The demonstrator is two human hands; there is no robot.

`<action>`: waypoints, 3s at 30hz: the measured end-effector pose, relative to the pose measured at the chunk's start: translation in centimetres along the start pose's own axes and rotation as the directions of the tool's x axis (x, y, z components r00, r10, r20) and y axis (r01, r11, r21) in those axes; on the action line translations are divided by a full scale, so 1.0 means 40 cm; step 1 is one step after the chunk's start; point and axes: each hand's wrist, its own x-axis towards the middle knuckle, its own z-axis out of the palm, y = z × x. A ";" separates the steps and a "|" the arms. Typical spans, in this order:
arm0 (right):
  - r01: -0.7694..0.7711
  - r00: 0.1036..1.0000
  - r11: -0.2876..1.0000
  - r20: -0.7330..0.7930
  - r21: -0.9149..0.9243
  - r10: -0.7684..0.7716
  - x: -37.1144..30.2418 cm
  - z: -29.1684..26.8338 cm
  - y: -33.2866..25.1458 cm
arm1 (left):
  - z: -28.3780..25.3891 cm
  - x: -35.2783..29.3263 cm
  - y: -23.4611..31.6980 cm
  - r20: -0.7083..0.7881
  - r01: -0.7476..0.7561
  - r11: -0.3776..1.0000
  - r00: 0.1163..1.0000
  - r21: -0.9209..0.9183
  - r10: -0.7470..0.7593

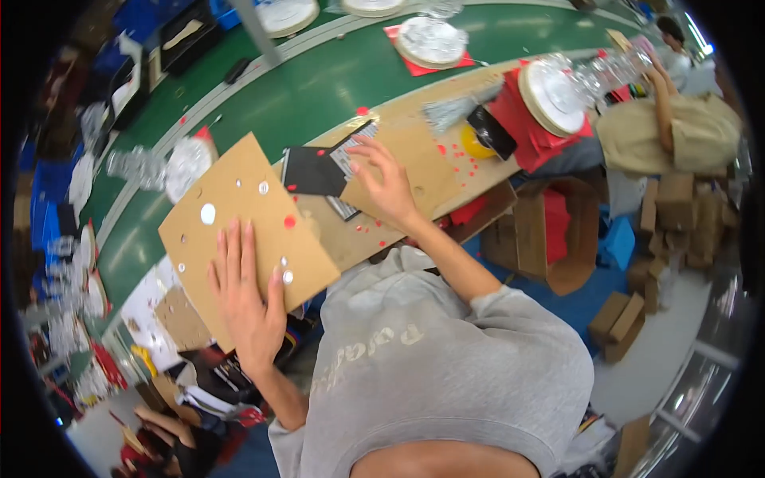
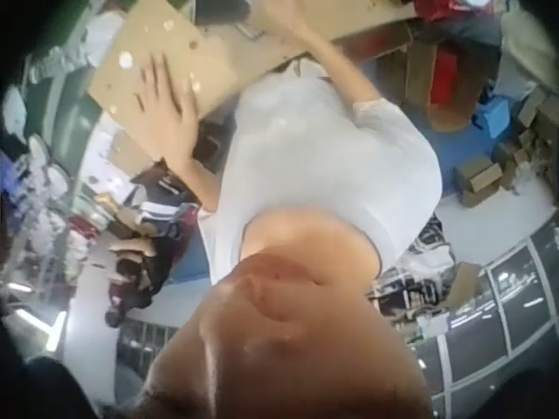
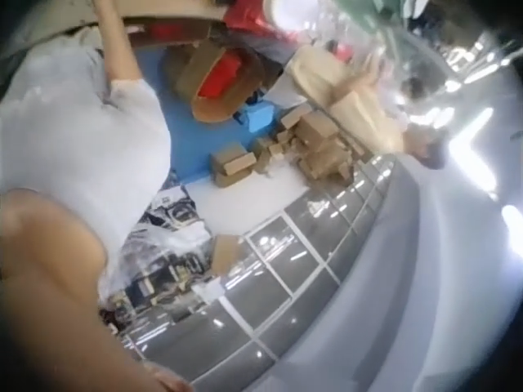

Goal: Assembling small electronic or mechanical components onto a cardboard guide on a production line.

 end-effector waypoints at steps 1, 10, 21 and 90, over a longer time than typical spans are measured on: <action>0.005 0.996 0.983 -0.082 -0.183 -0.020 0.029 -0.027 0.166 | -0.006 0.010 0.010 0.014 -0.032 0.999 0.999 -0.008 0.032; 0.020 0.995 0.227 0.042 -0.974 0.091 0.283 -0.424 0.570 | -0.010 0.053 0.064 0.066 0.035 0.999 0.997 0.024 -0.037; 0.172 0.985 0.593 0.123 -0.787 -0.123 0.361 -0.490 0.568 | -0.015 0.063 0.026 0.032 0.044 0.999 0.999 -0.012 -0.043; 0.880 0.292 0.474 0.813 -0.022 -0.504 0.109 -0.039 -0.377 | 0.026 -0.008 -0.068 -0.252 -0.303 0.939 0.933 -0.165 0.257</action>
